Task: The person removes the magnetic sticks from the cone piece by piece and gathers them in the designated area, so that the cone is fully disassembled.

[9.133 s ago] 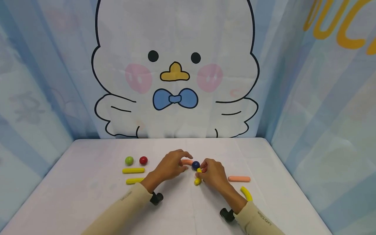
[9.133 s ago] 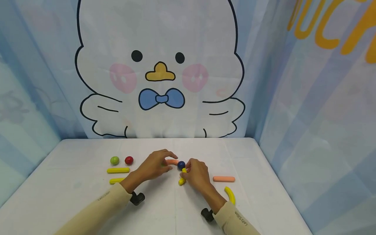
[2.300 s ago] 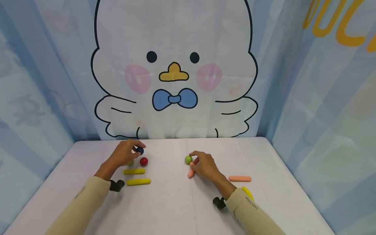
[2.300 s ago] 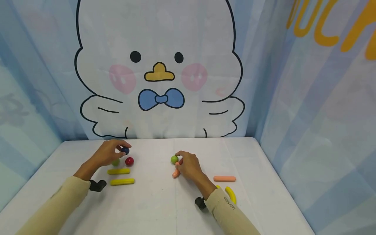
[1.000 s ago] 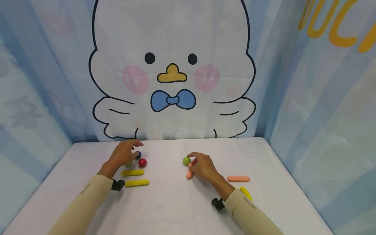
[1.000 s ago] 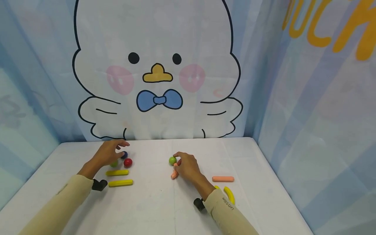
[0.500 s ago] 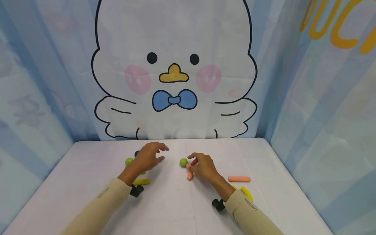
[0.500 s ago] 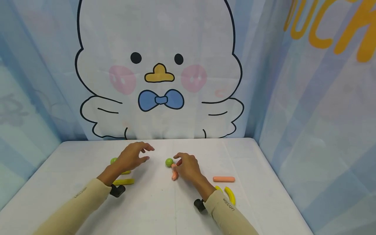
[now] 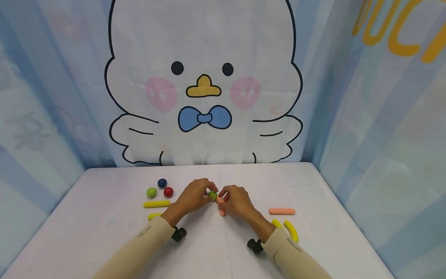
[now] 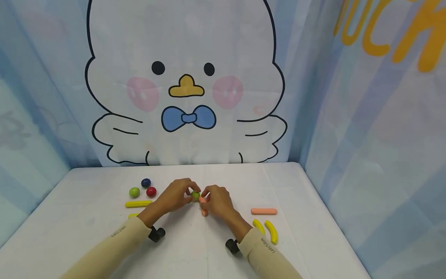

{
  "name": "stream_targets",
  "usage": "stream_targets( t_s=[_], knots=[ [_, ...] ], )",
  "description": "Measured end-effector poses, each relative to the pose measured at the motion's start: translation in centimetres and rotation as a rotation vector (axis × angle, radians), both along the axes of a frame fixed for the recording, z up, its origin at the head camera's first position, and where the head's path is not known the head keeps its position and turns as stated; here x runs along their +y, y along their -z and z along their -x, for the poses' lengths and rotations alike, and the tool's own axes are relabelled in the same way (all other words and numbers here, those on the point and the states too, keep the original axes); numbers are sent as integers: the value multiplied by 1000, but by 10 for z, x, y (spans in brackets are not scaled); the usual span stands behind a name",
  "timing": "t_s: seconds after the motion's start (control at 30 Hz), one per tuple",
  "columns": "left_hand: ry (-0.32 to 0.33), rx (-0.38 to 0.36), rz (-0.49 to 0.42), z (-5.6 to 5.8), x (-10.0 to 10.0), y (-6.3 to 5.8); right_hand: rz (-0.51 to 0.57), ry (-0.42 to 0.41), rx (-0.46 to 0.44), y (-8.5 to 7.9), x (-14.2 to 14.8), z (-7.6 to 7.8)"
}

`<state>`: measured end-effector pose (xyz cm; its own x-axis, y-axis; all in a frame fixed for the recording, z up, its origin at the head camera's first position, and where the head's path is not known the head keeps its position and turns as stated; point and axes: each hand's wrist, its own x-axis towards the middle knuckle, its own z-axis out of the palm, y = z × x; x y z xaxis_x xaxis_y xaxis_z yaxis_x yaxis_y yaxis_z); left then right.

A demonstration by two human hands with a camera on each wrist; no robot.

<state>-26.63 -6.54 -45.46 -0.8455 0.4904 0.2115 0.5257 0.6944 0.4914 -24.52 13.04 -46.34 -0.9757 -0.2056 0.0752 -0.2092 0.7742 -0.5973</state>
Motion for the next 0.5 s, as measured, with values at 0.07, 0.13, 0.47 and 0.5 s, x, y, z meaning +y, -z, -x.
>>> stream_targets(
  t_s=[0.07, 0.13, 0.47, 0.5],
  knots=[
    [-5, 4, -6, 1, 1, 2, -4, -3, 2, -1, -2, -1],
    [-14, 2, -8, 2, 2, 4, -11, -2, -1, -1, -4, -4],
    [-29, -12, 14, 4, 4, 4, -25, -69, -34, -15, -14, -26],
    [-31, -11, 15, 4, 4, 4, -20, -76, -31, -18, -14, -30]
  ],
)
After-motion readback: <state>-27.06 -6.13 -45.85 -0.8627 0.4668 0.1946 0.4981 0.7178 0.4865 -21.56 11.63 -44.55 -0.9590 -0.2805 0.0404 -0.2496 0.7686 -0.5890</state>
